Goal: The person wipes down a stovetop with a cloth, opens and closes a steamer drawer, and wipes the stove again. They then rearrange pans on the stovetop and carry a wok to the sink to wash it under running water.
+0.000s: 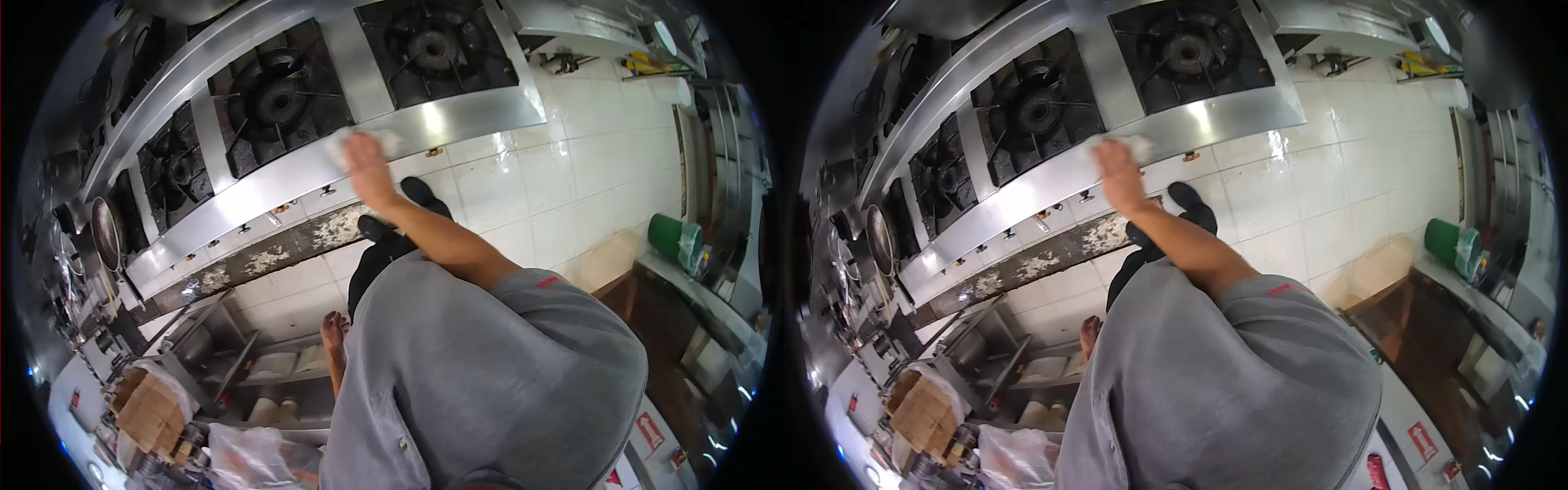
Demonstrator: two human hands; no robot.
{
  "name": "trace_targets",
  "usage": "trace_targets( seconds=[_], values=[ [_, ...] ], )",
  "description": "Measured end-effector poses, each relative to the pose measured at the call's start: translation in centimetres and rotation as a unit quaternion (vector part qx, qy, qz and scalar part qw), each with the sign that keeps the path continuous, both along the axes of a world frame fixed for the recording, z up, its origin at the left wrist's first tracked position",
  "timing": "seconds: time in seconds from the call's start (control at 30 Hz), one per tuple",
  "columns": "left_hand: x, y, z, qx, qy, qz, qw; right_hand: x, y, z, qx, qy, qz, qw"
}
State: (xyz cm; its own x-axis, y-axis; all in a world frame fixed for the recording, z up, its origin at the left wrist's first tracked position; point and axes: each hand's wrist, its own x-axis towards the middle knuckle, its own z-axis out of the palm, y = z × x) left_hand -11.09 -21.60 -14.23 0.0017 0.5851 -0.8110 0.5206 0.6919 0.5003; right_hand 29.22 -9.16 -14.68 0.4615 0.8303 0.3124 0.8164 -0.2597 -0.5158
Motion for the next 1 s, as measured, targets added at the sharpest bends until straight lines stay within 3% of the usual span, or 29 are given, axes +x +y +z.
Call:
trace_targets(
  seconds=[0.07,0.13,0.17,0.23,0.27,0.33,0.43,0.57,0.63,0.73,0.83,1.0],
  values=[
    [-2.8,3.5,0.2,0.002,0.028,-0.029,0.999,-2.4,1.8,2.2,-0.001,0.028,0.031,0.999],
    [-5.7,6.7,-0.6,-0.029,0.026,0.016,0.999,-1.3,0.6,2.1,-0.025,0.01,0.047,0.999],
    [-5.9,8.1,0.0,0.012,0.077,-0.008,0.997,0.5,-1.5,-0.8,0.038,0.049,-0.006,0.998],
    [-6.6,10.2,0.4,0.014,0.077,-0.004,0.997,7.1,-7.3,-1.4,-0.032,-0.005,-0.145,0.989],
    [-7.1,10.9,0.6,0.015,0.078,0.013,0.997,11.0,-10.4,-2.3,-0.045,-0.109,-0.189,0.975],
    [-8.1,11.9,-0.2,0.007,0.077,-0.004,0.997,17.5,-14.7,-2.3,-0.047,-0.091,-0.275,0.956],
    [-8.0,11.8,-1.6,-0.013,0.068,-0.04,0.997,16.1,-14.0,-1.7,0.0,-0.098,-0.325,0.94],
    [-7.2,11.0,-3.6,-0.023,0.017,-0.067,0.997,2.1,-6.0,-0.4,0.074,-0.009,-0.206,0.976],
    [-5.7,11.2,-2.6,-0.029,0.016,-0.092,0.995,0.6,-3.2,1.2,0.033,-0.058,-0.166,0.984],
    [-4.0,12.4,-1.7,-0.021,0.054,-0.186,0.981,4.7,0.7,3.7,-0.058,-0.141,-0.173,0.973],
    [-3.3,13.2,-1.2,-0.014,0.055,-0.096,0.994,10.6,6.9,3.2,-0.05,-0.25,-0.093,0.962],
    [-2.6,13.4,0.1,0.008,0.055,-0.017,0.998,19.2,18.6,2.0,-0.095,-0.269,-0.094,0.954]
  ],
)
